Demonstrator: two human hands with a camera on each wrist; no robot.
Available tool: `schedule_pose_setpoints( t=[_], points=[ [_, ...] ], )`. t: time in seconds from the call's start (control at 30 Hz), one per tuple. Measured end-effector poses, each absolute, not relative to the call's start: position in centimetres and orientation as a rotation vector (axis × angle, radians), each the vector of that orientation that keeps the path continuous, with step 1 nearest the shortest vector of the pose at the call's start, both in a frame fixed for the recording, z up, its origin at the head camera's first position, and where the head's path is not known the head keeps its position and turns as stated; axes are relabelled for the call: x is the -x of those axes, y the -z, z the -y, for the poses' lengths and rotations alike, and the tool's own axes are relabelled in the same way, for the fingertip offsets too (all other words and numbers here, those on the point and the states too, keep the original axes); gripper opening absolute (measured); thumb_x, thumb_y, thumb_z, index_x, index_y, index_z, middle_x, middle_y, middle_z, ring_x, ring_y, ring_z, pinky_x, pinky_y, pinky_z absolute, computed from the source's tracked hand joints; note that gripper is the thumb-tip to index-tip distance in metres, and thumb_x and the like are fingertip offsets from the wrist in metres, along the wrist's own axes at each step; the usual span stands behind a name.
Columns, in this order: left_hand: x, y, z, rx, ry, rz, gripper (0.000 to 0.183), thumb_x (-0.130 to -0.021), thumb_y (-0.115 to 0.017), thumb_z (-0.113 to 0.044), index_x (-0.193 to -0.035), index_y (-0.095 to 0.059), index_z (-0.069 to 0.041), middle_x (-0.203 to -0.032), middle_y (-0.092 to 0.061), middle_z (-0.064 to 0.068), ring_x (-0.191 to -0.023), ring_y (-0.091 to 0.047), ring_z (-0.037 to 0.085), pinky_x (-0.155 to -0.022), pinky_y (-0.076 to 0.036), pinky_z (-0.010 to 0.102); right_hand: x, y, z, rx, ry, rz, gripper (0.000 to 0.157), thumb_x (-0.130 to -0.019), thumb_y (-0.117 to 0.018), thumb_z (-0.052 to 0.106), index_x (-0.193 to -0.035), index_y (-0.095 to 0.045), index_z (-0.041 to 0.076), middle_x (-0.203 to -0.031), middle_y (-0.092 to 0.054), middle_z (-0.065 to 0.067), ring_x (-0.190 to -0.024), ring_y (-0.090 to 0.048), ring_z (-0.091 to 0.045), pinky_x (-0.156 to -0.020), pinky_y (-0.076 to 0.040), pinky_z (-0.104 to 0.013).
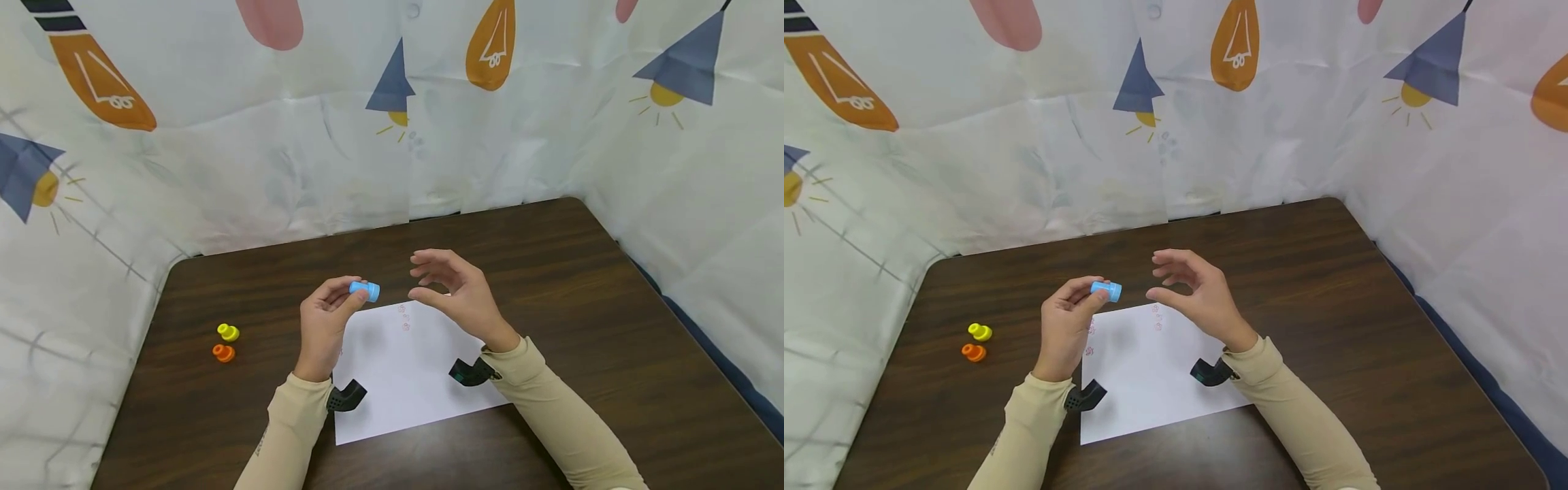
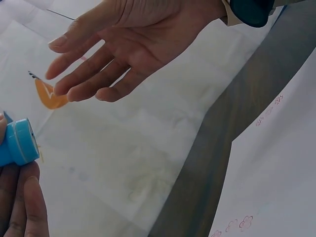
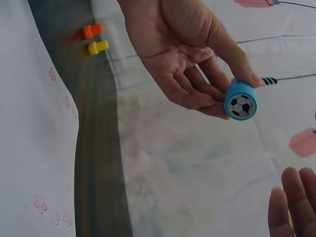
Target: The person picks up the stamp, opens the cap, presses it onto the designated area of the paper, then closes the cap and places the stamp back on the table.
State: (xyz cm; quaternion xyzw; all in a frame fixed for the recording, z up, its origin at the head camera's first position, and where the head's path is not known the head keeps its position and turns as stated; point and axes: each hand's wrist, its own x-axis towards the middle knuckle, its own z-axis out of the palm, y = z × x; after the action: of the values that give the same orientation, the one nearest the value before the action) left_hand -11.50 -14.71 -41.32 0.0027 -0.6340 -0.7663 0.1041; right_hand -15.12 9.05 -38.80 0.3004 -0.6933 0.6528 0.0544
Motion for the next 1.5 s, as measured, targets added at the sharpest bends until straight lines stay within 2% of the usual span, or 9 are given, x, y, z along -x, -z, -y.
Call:
schedule_pose_setpoints(
  t=[0.23, 0.4, 0.57, 0.67, 0.87, 1.03, 1.23, 1.4, 1.5],
  points=[
    [11.0, 41.2, 14.3, -0.024, 2.277, 1.917, 0.030, -0.091, -0.075, -0.001, -0.119, -0.068, 0.007, -0.107, -0.076, -0.003, -0.096, -0.076, 0.012, -0.090, -0.063, 0.026, 14.4, 39.3, -8.9, -0.912, -2.023, 2.160, 0.052, -0.085, -0.081, -0.002, -0.133, -0.062, 0.002, -0.127, -0.067, -0.016, -0.108, -0.071, -0.009, -0.094, -0.062, -0.033],
    [10.8, 41.3, 13.9, 0.005, 2.277, 1.937, 0.027, -0.091, -0.076, -0.002, -0.116, -0.070, 0.003, -0.104, -0.077, -0.004, -0.095, -0.076, 0.012, -0.090, -0.064, 0.026, 14.3, 39.6, -8.8, -0.933, -2.029, 2.160, 0.052, -0.084, -0.081, -0.003, -0.132, -0.062, 0.003, -0.127, -0.067, -0.016, -0.108, -0.071, -0.010, -0.094, -0.062, -0.033],
    [10.9, 41.6, 13.6, 0.029, 2.285, 1.957, 0.027, -0.090, -0.078, -0.004, -0.116, -0.070, 0.002, -0.104, -0.078, -0.004, -0.097, -0.076, 0.013, -0.091, -0.063, 0.026, 14.2, 39.8, -8.7, -0.966, -2.010, 2.153, 0.050, -0.084, -0.080, -0.006, -0.131, -0.063, 0.000, -0.125, -0.068, -0.020, -0.107, -0.071, -0.010, -0.093, -0.063, -0.040],
    [10.9, 41.7, 13.4, 0.047, 2.286, 1.975, 0.028, -0.090, -0.078, -0.005, -0.117, -0.070, 0.001, -0.105, -0.078, -0.004, -0.098, -0.076, 0.014, -0.092, -0.063, 0.026, 14.1, 39.9, -8.6, -0.980, -2.008, 2.156, 0.049, -0.084, -0.080, -0.006, -0.130, -0.063, 0.000, -0.123, -0.069, -0.021, -0.107, -0.072, -0.017, -0.093, -0.063, -0.043],
    [10.9, 41.7, 13.1, 0.071, 2.270, 1.997, 0.030, -0.091, -0.078, -0.006, -0.119, -0.069, 0.003, -0.106, -0.078, -0.006, -0.101, -0.076, 0.013, -0.093, -0.063, 0.026, 14.0, 40.1, -8.2, -1.000, -2.022, 2.165, 0.048, -0.084, -0.081, -0.004, -0.129, -0.064, 0.001, -0.122, -0.071, -0.020, -0.108, -0.071, -0.040, -0.095, -0.062, -0.036],
    [10.7, 41.6, 12.9, 0.068, 2.263, 2.022, 0.030, -0.091, -0.078, -0.008, -0.118, -0.070, 0.002, -0.106, -0.078, -0.006, -0.101, -0.076, 0.012, -0.093, -0.063, 0.025, 13.9, 40.5, -7.9, -1.027, -1.996, 2.166, 0.042, -0.086, -0.080, -0.002, -0.125, -0.067, 0.000, -0.119, -0.073, -0.021, -0.106, -0.072, -0.033, -0.093, -0.063, -0.038],
    [10.6, 41.9, 12.9, 0.069, 2.272, 2.041, 0.030, -0.091, -0.079, -0.009, -0.118, -0.070, 0.001, -0.106, -0.077, -0.005, -0.100, -0.076, 0.013, -0.094, -0.063, 0.026, 13.7, 40.9, -7.9, -1.006, -1.984, 2.188, 0.037, -0.085, -0.082, 0.000, -0.120, -0.070, 0.002, -0.117, -0.074, -0.017, -0.104, -0.070, -0.037, -0.095, -0.062, -0.033],
    [10.5, 42.0, 12.8, 0.072, 2.284, 2.041, 0.030, -0.091, -0.078, -0.008, -0.118, -0.070, 0.001, -0.106, -0.077, -0.005, -0.099, -0.076, 0.012, -0.094, -0.063, 0.027, 13.6, 41.2, -7.8, -0.997, -1.976, 2.193, 0.034, -0.086, -0.082, 0.001, -0.118, -0.071, 0.002, -0.114, -0.073, -0.016, -0.101, -0.071, -0.026, -0.095, -0.063, -0.034],
    [10.5, 42.0, 12.7, 0.072, 2.288, 2.036, 0.029, -0.091, -0.078, -0.008, -0.118, -0.070, 0.002, -0.106, -0.077, -0.005, -0.098, -0.076, 0.012, -0.093, -0.063, 0.027, 13.7, 41.2, -7.8, -1.001, -1.976, 2.183, 0.034, -0.085, -0.082, 0.000, -0.118, -0.071, 0.002, -0.112, -0.072, -0.015, -0.101, -0.071, -0.021, -0.095, -0.063, -0.040]
  ],
)
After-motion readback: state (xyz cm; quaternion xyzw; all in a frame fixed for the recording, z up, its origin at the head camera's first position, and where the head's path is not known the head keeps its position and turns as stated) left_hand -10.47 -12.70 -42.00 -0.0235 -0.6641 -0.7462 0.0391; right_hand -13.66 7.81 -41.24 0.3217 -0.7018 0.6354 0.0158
